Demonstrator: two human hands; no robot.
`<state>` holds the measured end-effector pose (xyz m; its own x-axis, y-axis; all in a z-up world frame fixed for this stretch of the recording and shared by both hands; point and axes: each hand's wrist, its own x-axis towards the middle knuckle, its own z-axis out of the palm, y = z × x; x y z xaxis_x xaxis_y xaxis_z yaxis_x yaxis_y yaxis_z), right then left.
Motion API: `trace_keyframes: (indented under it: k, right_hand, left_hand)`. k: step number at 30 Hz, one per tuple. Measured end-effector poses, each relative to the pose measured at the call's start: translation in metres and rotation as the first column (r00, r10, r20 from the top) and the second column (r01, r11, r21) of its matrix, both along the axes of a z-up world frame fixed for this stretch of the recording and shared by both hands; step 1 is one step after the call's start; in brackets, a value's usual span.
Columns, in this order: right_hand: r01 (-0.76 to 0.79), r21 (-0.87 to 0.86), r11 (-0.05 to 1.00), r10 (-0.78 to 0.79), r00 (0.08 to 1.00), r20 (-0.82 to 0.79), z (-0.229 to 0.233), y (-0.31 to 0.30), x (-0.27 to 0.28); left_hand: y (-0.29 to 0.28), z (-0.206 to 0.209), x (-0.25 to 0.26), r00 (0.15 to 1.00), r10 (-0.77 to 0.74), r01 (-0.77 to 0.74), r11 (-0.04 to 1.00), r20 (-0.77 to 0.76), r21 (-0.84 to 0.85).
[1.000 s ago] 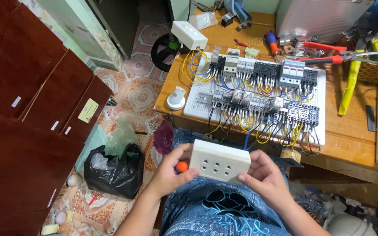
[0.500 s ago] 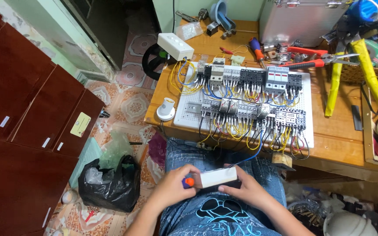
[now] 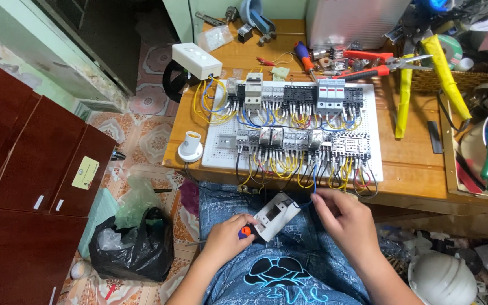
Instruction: The person works on a white electrical board mounted on a wooden table, using a screwdriver to tighten connections on a terminal block. They manipulate various colored wires and handle a white plastic electrical box, inserting it into the board assembly.
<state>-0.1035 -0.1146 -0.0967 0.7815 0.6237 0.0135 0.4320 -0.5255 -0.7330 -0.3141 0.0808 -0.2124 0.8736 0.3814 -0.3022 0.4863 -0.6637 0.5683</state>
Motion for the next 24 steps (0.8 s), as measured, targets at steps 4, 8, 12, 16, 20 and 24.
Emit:
trace_keyframes:
  k: [4, 8, 12, 16, 20, 24]
  right_hand:
    - [0.043, -0.155, 0.987, -0.018, 0.987, 0.162, -0.008, 0.020, -0.002]
    - [-0.042, -0.079, 0.996, 0.067, 0.935, 0.350, -0.018, 0.023, 0.005]
    - [-0.052, -0.064, 0.997, 0.071, 0.936, 0.346, -0.008, 0.017, 0.009]
    - [-0.035, -0.072, 0.997, 0.061, 0.914, 0.401, -0.008, 0.013, 0.009]
    - [-0.160, 0.066, 0.985, 0.125, 0.924, 0.361, 0.004, 0.010, 0.018]
    - [-0.126, 0.125, 0.984, 0.046, 0.862, 0.505, -0.001, -0.008, 0.044]
  left_hand:
    - [-0.002, 0.016, 0.005, 0.997, -0.032, 0.029, 0.999, -0.073, -0.031]
    - [-0.005, 0.020, 0.005, 0.996, -0.052, 0.050, 0.998, -0.078, -0.027]
    - [-0.007, 0.033, 0.007, 0.996, 0.010, -0.018, 0.996, -0.090, -0.090]
    - [-0.007, 0.044, 0.019, 0.999, 0.052, -0.054, 0.987, -0.012, -0.149]
    - [-0.008, 0.078, 0.032, 0.917, 0.059, -0.087, 0.995, 0.394, 0.053]
    - [0.013, 0.138, 0.020, 0.723, 0.335, -0.220, 0.941, 0.604, -0.259]
